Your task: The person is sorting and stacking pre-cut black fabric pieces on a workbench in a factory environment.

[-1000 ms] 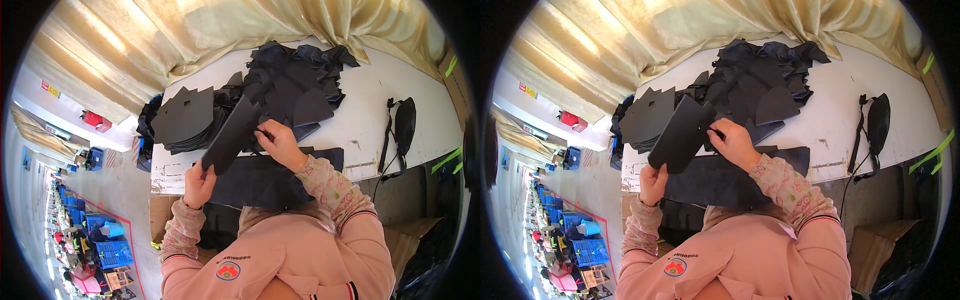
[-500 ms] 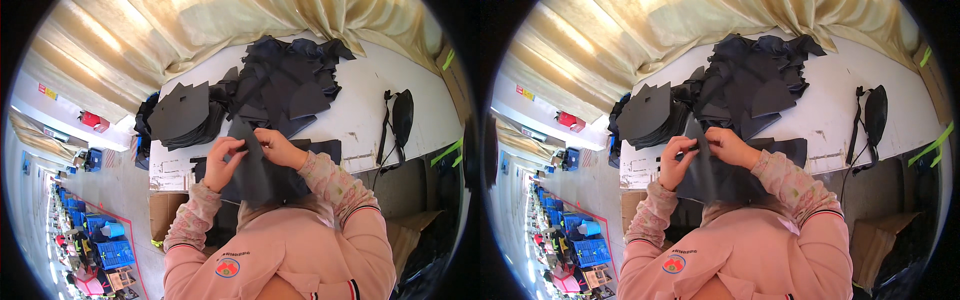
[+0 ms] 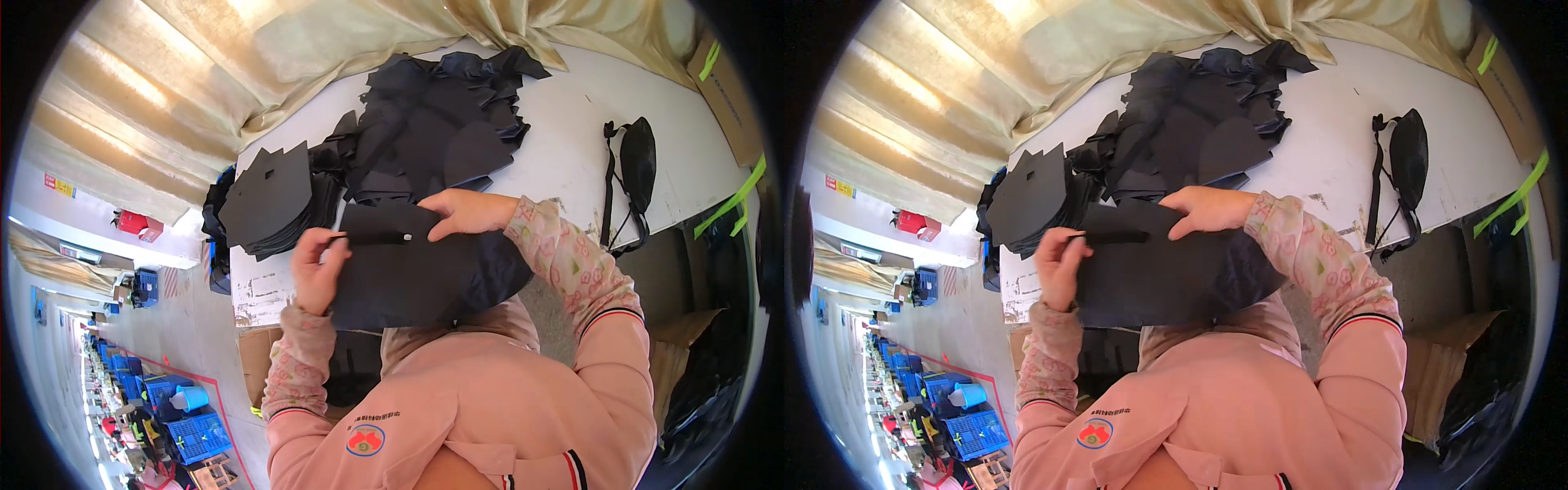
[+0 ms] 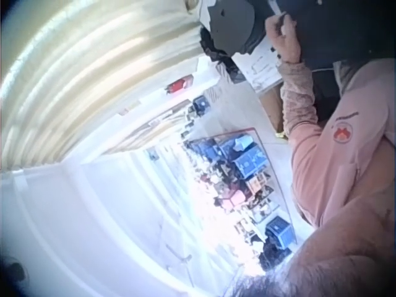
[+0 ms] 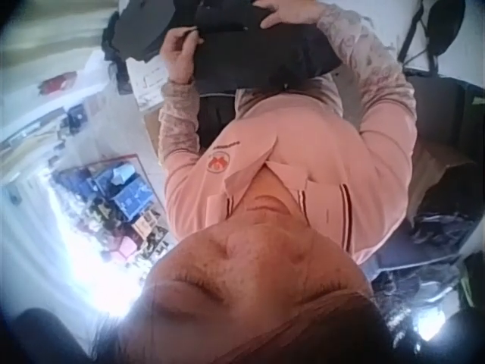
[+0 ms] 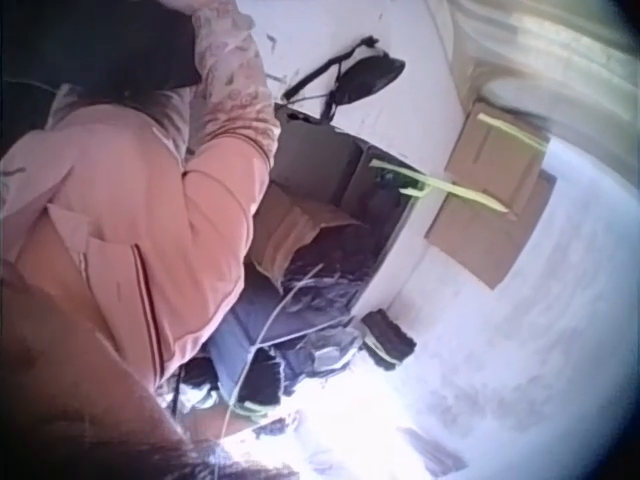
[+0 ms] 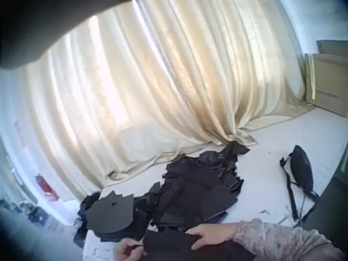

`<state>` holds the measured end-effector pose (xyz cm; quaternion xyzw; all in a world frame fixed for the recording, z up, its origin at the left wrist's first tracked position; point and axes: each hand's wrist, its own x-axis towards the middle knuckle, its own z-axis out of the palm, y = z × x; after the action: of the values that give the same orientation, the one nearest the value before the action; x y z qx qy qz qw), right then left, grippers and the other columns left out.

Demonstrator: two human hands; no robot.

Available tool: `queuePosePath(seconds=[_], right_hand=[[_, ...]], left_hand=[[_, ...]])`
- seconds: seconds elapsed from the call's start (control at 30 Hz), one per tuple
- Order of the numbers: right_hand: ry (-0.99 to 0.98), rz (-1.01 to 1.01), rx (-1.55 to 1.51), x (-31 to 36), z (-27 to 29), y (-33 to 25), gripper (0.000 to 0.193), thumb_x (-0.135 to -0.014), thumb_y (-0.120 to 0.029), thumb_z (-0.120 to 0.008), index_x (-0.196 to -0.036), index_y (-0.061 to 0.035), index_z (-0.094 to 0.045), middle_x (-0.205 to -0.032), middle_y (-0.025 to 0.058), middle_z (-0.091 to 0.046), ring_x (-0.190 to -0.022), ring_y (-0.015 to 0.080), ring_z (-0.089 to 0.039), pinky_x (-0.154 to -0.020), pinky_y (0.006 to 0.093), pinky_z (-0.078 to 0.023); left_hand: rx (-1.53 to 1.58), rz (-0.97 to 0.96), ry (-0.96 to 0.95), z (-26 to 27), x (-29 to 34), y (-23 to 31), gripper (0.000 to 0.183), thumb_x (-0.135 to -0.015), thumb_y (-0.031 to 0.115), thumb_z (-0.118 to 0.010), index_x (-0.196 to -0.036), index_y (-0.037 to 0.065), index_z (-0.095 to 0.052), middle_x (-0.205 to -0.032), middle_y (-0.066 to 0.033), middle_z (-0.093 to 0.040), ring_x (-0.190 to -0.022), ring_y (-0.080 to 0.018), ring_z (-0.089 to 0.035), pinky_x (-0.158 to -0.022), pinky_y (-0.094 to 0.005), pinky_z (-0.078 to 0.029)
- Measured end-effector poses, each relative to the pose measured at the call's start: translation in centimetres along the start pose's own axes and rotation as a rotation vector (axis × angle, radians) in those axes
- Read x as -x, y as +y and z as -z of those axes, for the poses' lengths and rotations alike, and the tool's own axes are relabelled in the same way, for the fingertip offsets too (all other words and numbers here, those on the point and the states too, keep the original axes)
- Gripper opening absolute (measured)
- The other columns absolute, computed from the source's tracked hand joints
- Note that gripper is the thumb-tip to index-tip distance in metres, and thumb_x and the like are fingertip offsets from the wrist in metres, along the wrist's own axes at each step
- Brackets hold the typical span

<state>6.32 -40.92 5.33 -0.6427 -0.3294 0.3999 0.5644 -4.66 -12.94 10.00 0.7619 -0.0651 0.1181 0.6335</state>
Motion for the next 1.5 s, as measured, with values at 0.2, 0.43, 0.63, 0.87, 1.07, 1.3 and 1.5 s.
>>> queuePosePath(seconds=[0.2, 0.43, 0.63, 0.87, 1.07, 1.3, 1.5], right_hand=[[0.188, -0.114, 0.101, 2.5, 3.0, 5.8, 0.044, -0.085, -0.009, -0.068, -0.127, -0.0035, -0.054, -0.079, 0.0005, -0.058, -0.075, 0.0098, -0.054, -0.069, 0.0261, -0.043], [0.343, -0.163, 0.396, 6.0, 4.1, 10.9, 0.043, -0.081, -0.009, -0.069, -0.122, -0.0087, -0.058, -0.077, 0.0042, -0.057, -0.073, 0.0163, -0.056, -0.069, 0.0311, -0.045], [0.46, -0.178, 0.713, 6.9, 1.9, 8.8, 0.046, -0.079, -0.016, -0.071, -0.122, -0.0114, -0.057, -0.095, 0.0146, -0.067, -0.089, 0.0329, -0.065, -0.079, 0.0409, -0.049], [0.407, -0.071, 0.842, 7.0, -0.1, 4.2, 0.058, -0.075, -0.018, -0.075, -0.128, -0.015, -0.053, -0.104, 0.014, -0.068, -0.093, 0.0353, -0.065, -0.08, 0.0434, -0.05], [0.483, 0.036, 0.941, 7.5, -1.5, 3.4, 0.056, -0.074, -0.018, -0.076, -0.126, -0.0145, -0.054, -0.102, 0.0104, -0.07, -0.087, 0.0291, -0.066, -0.082, 0.0382, -0.044], [0.519, 0.055, 1.13, 7.8, -2.4, 3.3, 0.056, -0.076, -0.019, -0.076, -0.127, -0.0125, -0.053, -0.087, 0.0058, -0.066, -0.079, 0.024, -0.064, -0.077, 0.0377, -0.039], [0.574, 0.038, 1.252, 7.8, -3.7, 2.6, 0.058, -0.076, -0.017, -0.075, -0.129, -0.0122, -0.051, -0.081, 0.0036, -0.063, -0.076, 0.0222, -0.064, -0.076, 0.0377, -0.038]], left_hand=[[0.211, 0.075, 0.318, 7.5, 1.5, -1.1, 0.003, -0.092, 0.004, -0.057, -0.091, 0.003, -0.059, -0.075, -0.0022, -0.057, -0.061, -0.0122, -0.056, -0.059, -0.0261, -0.047], [0.198, 0.388, 0.599, 19.2, 4.8, -9.9, 0.005, -0.087, 0.012, -0.061, -0.084, 0.01, -0.058, -0.071, 0.0001, -0.057, -0.056, -0.0115, -0.055, -0.054, -0.0238, -0.045], [-1.012, -0.261, 0.073, 10.3, -0.1, -10.6, 0.033, -0.084, 0.015, -0.07, -0.112, -0.001, -0.061, -0.112, -0.0167, -0.061, -0.107, -0.0314, -0.057, -0.095, -0.0397, -0.045], [-0.286, 0.053, -0.841, -7.2, -6.9, -7.6, 0.043, -0.084, 0.019, -0.074, -0.121, 0.002, -0.061, -0.118, -0.0081, -0.065, -0.111, -0.0193, -0.059, -0.097, -0.0316, -0.044], [-0.157, 0.336, -1.273, -12.5, -9.5, -9.7, 0.057, -0.08, 0.012, -0.077, -0.131, 0.001, -0.055, -0.121, -0.003, -0.063, -0.109, -0.0109, -0.055, -0.097, -0.0289, -0.042], [-0.076, 0.379, -1.252, -13.6, -8.7, -9.3, 0.062, -0.076, 0.004, -0.078, -0.133, 0.001, -0.053, -0.12, -0.0004, -0.064, -0.109, -0.0086, -0.054, -0.1, -0.0267, -0.041], [-0.042, 0.441, -1.23, -13.4, -8.5, -8.7, 0.058, -0.075, -0.002, -0.074, -0.131, 0.001, -0.055, -0.12, -0.0001, -0.063, -0.109, -0.0091, -0.054, -0.1, -0.0265, -0.04]])
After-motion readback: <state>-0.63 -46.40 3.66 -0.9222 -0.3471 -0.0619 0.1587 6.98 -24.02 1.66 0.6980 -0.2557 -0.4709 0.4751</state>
